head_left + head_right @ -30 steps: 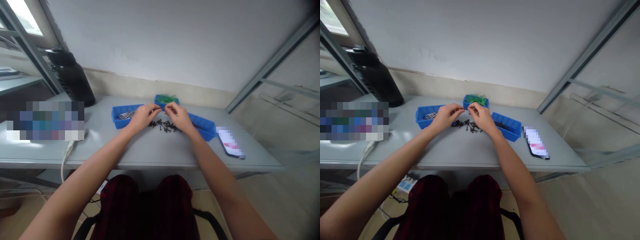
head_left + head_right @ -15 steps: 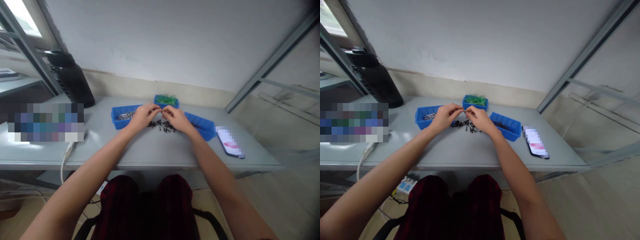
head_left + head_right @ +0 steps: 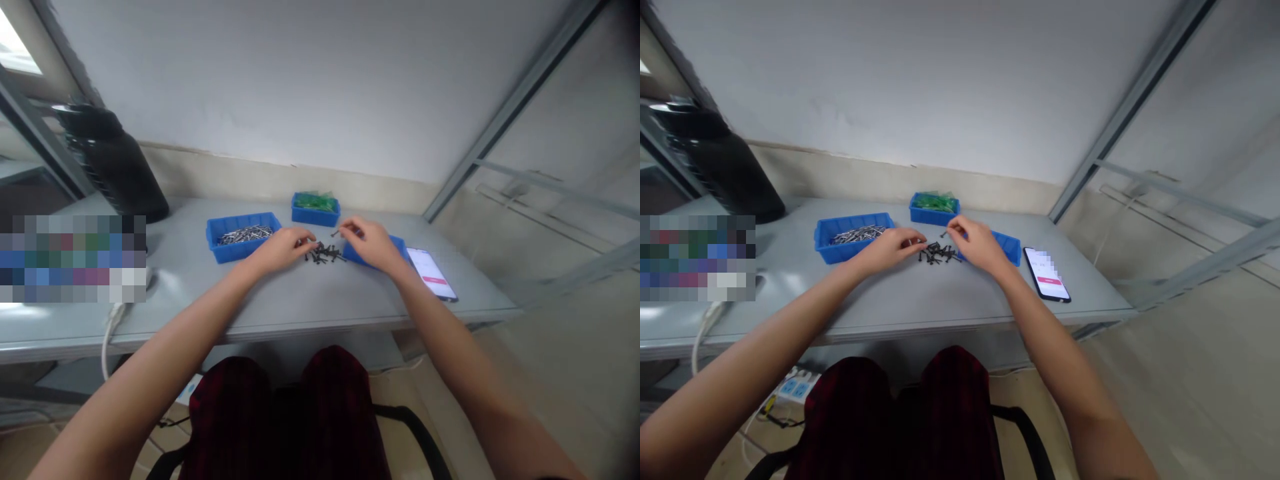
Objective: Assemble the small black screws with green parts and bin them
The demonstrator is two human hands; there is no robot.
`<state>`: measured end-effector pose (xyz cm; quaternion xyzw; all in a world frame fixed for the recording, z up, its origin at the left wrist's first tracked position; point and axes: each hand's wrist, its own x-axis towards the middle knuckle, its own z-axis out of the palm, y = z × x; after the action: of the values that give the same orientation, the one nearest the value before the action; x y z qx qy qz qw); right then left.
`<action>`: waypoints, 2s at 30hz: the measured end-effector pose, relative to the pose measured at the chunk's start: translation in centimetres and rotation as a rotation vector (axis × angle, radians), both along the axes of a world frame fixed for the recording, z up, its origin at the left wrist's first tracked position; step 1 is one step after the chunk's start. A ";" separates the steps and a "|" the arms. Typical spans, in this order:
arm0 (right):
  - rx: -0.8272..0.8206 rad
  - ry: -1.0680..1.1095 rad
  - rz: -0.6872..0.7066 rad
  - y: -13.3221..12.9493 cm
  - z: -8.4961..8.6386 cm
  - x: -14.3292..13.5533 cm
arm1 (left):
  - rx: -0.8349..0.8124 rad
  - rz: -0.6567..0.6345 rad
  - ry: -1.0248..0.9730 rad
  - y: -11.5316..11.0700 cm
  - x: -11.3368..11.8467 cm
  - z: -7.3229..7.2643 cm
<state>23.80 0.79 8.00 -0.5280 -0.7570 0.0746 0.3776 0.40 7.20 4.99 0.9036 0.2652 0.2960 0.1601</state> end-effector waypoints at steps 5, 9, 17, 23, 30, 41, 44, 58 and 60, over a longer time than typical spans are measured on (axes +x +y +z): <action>0.054 0.002 -0.235 0.0 -0.4 6.4 | 0.067 0.009 0.172 0.4 -0.2 -0.9; -0.089 -0.220 -0.256 0.2 -1.3 8.0 | 0.025 0.070 0.369 -0.1 -0.2 -0.7; 0.184 -0.174 -0.178 2.8 -0.7 0.5 | 0.016 0.103 0.444 -1.2 0.2 -0.2; 0.352 -0.218 0.122 5.3 -0.6 -6.5 | 0.039 0.064 0.415 -1.1 0.2 -0.5; 0.302 -0.076 0.203 3.9 -2.7 -6.8 | 0.039 0.022 0.335 -0.2 0.6 -1.9; 0.254 0.006 0.154 4.0 -1.9 -6.0 | 0.021 -0.008 0.201 -0.4 0.0 -0.6; 0.258 0.047 0.123 4.1 -1.7 -5.6 | 0.042 0.095 0.018 -0.1 -0.3 0.0; 0.175 0.065 0.175 4.4 -2.0 -5.5 | -0.029 0.275 -0.361 -0.2 -0.5 1.2; 0.177 0.076 0.149 4.4 -2.0 -5.4 | -0.032 0.266 -0.358 -0.2 -0.5 1.2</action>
<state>18.36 5.23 5.98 -0.4317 -0.7830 0.0550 0.4445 -0.12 6.99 6.19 0.7910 0.3542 0.4658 0.1784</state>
